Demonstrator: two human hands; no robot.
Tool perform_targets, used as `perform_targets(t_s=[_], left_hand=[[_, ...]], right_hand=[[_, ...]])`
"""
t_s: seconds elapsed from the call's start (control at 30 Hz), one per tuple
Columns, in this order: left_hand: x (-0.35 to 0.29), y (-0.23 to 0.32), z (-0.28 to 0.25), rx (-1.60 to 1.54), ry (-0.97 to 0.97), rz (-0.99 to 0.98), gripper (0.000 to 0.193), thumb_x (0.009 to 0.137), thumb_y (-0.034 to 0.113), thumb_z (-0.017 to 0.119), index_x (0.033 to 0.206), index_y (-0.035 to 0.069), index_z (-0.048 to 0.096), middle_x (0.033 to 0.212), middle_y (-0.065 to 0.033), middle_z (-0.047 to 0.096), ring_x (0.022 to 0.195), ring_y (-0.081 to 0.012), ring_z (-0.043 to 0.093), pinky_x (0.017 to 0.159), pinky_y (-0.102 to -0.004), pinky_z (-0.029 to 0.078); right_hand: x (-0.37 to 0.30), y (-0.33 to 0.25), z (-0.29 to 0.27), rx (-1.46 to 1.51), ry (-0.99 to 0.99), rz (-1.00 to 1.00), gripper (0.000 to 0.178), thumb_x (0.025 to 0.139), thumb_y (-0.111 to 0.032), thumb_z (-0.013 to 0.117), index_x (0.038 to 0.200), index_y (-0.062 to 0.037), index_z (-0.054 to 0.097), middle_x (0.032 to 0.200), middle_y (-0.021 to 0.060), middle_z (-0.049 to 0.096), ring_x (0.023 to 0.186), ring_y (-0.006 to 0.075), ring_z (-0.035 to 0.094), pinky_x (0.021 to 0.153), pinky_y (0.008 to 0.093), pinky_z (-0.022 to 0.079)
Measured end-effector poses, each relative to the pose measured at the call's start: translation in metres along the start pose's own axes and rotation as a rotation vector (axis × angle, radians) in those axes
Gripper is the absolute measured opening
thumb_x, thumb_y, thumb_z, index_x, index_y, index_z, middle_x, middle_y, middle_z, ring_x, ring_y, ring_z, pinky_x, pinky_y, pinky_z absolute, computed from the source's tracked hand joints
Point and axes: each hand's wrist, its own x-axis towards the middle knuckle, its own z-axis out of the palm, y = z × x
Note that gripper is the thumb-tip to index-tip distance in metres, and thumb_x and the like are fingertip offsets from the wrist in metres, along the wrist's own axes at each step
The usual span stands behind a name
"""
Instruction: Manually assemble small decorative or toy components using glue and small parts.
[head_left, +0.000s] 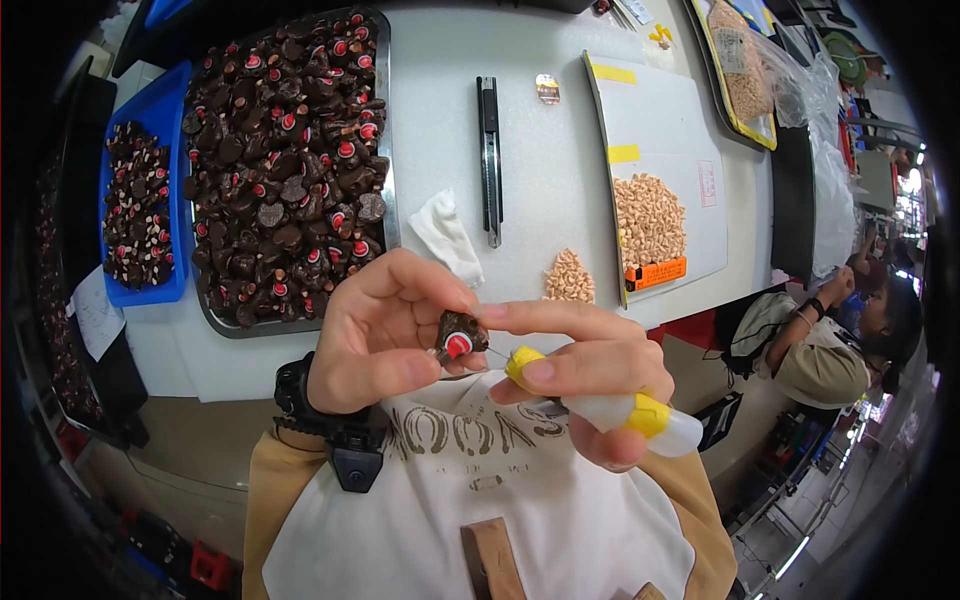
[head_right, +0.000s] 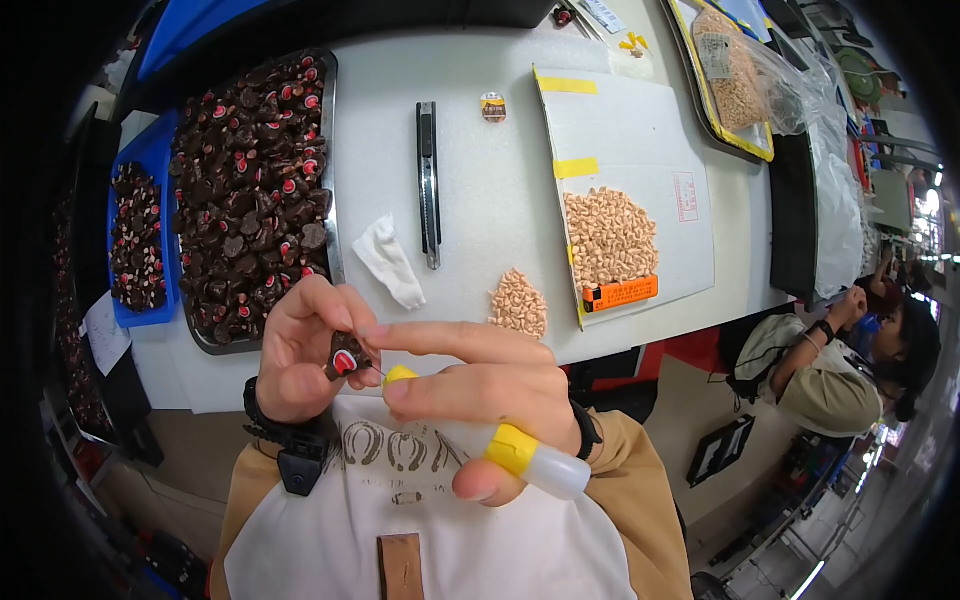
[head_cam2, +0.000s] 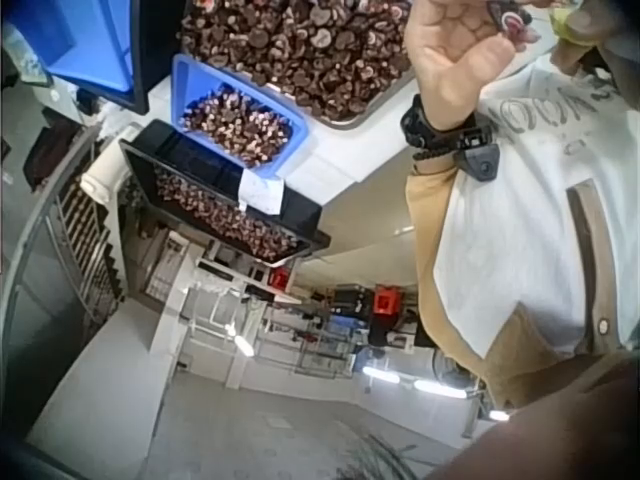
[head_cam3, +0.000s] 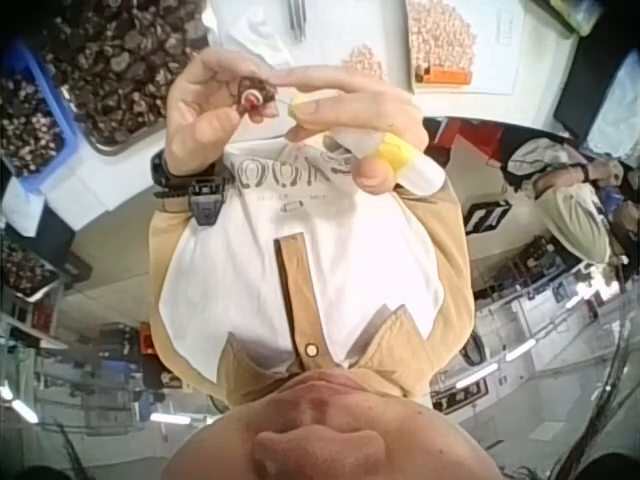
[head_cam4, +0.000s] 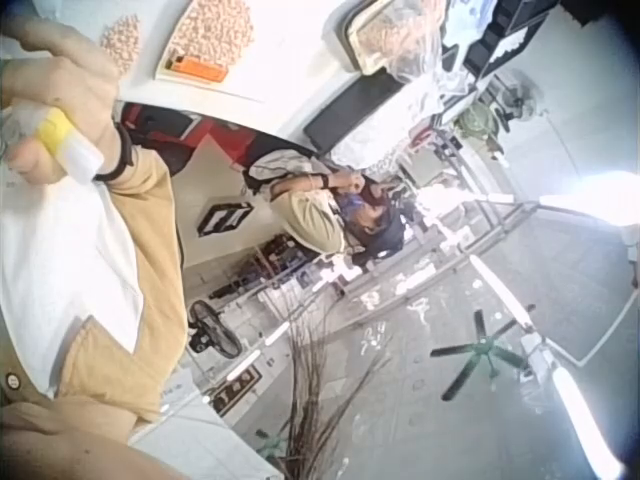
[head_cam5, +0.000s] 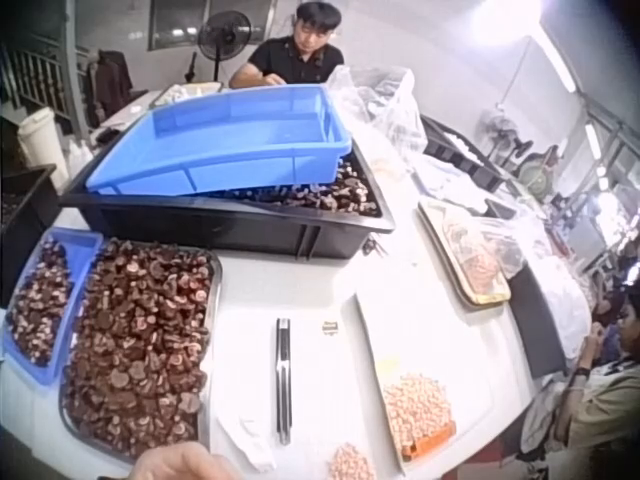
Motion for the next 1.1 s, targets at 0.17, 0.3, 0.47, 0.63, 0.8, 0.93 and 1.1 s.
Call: perform_targets(t_s=[0.17,0.3,0.47,0.63,0.8,0.93,1.1], left_hand=[[0.001,0.0,0.001,0.012,-0.001,-0.002,0.037,0.077,-0.003,0.056,0.112,-0.004,0.045,0.105,-0.0149,0.056,0.094,-0.0199,0.061,0.086,-0.0319,0.052],[0.002,-0.001,0.003,0.006,0.003,0.013,0.037,0.076,-0.003,0.056,0.112,-0.003,0.045,0.105,-0.0145,0.056,0.094,-0.0197,0.061,0.088,-0.033,0.051],[0.002,-0.004,-0.001,0.13,0.102,0.108,0.036,0.075,0.003,0.059,0.108,-0.002,0.046,0.099,-0.0144,0.056,0.086,-0.0178,0.062,0.074,-0.0274,0.052],[0.001,-0.003,0.0,0.074,0.151,0.147,0.036,0.074,0.005,0.06,0.107,-0.001,0.046,0.097,-0.0155,0.056,0.083,-0.0177,0.061,0.07,-0.0261,0.05],[0.002,-0.003,0.003,0.089,0.106,0.105,0.036,0.075,0.005,0.06,0.107,-0.001,0.046,0.097,-0.0158,0.056,0.083,-0.0178,0.061,0.07,-0.027,0.05],[0.003,-0.003,0.002,0.09,0.095,0.094,0.035,0.075,0.004,0.06,0.107,-0.001,0.046,0.097,-0.0156,0.056,0.082,-0.0176,0.061,0.07,-0.027,0.05],[0.002,-0.002,0.004,0.1,0.092,0.069,0.035,0.075,0.004,0.06,0.107,-0.001,0.047,0.097,-0.0151,0.056,0.082,-0.0171,0.06,0.07,-0.0269,0.049]], right_hand=[[-0.001,0.0,0.001,0.018,0.005,-0.01,0.065,0.095,-0.051,0.024,0.099,0.0062,0.053,0.055,0.0125,0.059,0.088,0.0436,0.063,0.051,0.0373,0.058],[-0.005,-0.004,0.009,0.132,0.165,0.075,0.055,0.091,-0.047,0.047,0.093,0.0071,0.06,0.073,0.0173,0.065,0.088,0.0427,0.064,0.06,0.0392,0.054],[-0.006,-0.008,-0.001,0.076,0.138,0.076,0.05,0.09,-0.043,0.051,0.096,0.0059,0.059,0.07,0.0168,0.065,0.091,0.0428,0.063,0.062,0.042,0.055],[-0.01,-0.019,-0.033,-0.461,0.494,0.346,0.021,0.079,0.001,0.063,0.099,0.0006,0.057,0.098,0.0166,0.065,0.092,0.0236,0.062,0.082,0.0347,0.049],[-0.015,0.014,-0.062,-0.91,-0.052,0.406,0.032,0.059,0.003,0.069,0.088,-0.0061,0.057,0.079,0.0061,0.062,0.075,0.0243,0.056,0.068,0.0339,0.044],[-0.01,0.021,-0.058,-1.016,-0.109,0.375,0.033,0.057,-0.002,0.07,0.086,-0.0087,0.056,0.076,0.0035,0.061,0.076,0.0243,0.053,0.069,0.035,0.042],[-0.008,0.026,-0.049,-1.035,-0.181,0.345,0.034,0.058,0.002,0.065,0.088,-0.0102,0.055,0.072,0.0033,0.056,0.078,0.0245,0.051,0.076,0.0359,0.039]])
